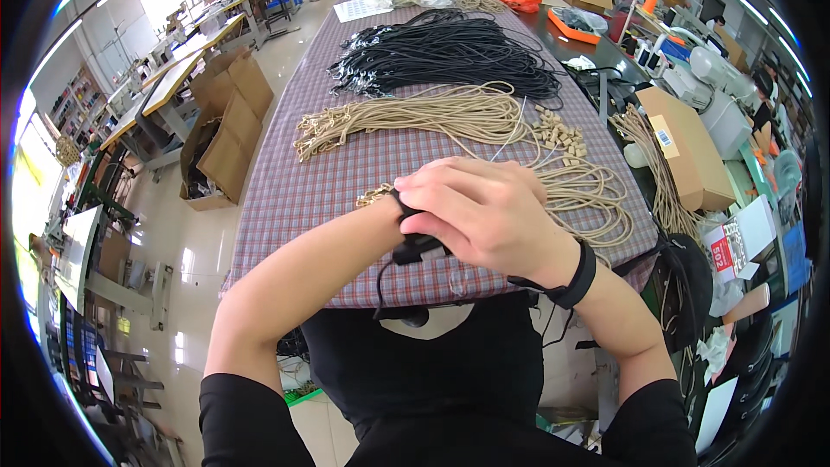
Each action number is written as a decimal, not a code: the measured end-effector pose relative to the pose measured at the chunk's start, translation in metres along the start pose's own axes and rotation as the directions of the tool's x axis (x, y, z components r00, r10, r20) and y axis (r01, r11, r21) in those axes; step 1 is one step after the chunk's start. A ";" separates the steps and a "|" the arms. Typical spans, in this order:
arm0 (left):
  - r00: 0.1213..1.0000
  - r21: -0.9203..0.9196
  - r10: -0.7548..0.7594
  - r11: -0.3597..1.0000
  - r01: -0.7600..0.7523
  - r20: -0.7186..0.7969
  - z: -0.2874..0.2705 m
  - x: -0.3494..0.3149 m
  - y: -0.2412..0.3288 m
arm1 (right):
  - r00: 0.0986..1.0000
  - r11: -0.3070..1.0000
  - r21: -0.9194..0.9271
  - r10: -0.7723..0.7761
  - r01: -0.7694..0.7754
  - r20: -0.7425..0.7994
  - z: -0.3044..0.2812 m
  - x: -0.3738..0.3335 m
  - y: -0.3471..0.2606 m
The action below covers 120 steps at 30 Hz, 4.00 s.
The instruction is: The person assembles beige cords by attaching small wooden beads and metal clasps. They use a thin white wire to thread the beads onto the cords and then secure the clasps. The person works at a table in a workshop, handling the cords one at a time.
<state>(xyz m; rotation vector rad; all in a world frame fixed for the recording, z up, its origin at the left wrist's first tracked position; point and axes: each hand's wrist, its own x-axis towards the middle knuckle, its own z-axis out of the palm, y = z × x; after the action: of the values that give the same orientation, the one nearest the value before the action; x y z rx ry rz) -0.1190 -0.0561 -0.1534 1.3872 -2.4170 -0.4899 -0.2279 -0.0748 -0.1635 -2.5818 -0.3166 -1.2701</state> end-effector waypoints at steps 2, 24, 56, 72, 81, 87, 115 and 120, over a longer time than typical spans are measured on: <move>0.999 -0.014 -0.049 0.999 0.049 0.004 -0.010 -0.013 0.001 | 0.999 0.998 0.049 -0.032 0.033 -0.022 0.005 0.008 -0.007; 0.450 -0.167 -0.591 0.710 0.684 -0.669 0.001 -0.134 -0.251 | 0.954 0.586 0.753 -0.174 0.301 -0.246 -0.014 0.050 -0.052; 0.455 -0.355 -0.594 0.785 0.507 -0.663 -0.015 -0.118 -0.212 | 0.885 0.848 -0.395 0.441 -0.354 0.153 0.002 -0.087 0.247; 0.733 -0.745 -0.497 0.667 -0.020 -0.465 -0.007 -0.056 -0.133 | 0.958 0.956 -0.120 0.276 -0.266 0.076 0.003 -0.052 0.189; 0.491 -0.528 -0.606 0.792 0.306 -0.626 -0.035 -0.138 -0.221 | 0.745 0.754 -0.099 0.657 -0.650 0.111 -0.032 -0.056 0.210; 0.532 -0.313 -0.660 0.735 0.601 -0.530 -0.050 -0.167 -0.228 | 0.710 0.702 0.122 0.703 -0.702 0.045 -0.045 -0.069 0.229; 0.539 -0.497 -0.536 0.836 0.232 -0.649 0.035 -0.058 -0.136 | 0.640 0.800 -0.364 0.601 -0.478 0.479 0.009 -0.052 0.169; 0.537 -0.646 -0.635 0.736 0.202 -0.555 0.024 -0.059 -0.127 | 0.699 0.832 -0.408 0.543 -0.375 0.466 0.022 -0.058 0.169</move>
<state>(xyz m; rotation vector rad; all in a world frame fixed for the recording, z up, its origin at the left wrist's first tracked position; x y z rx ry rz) -0.0039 -0.0610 -0.2364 1.5204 -1.1194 -0.4833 -0.1955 -0.2331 -0.2440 -2.9573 0.4532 -0.3612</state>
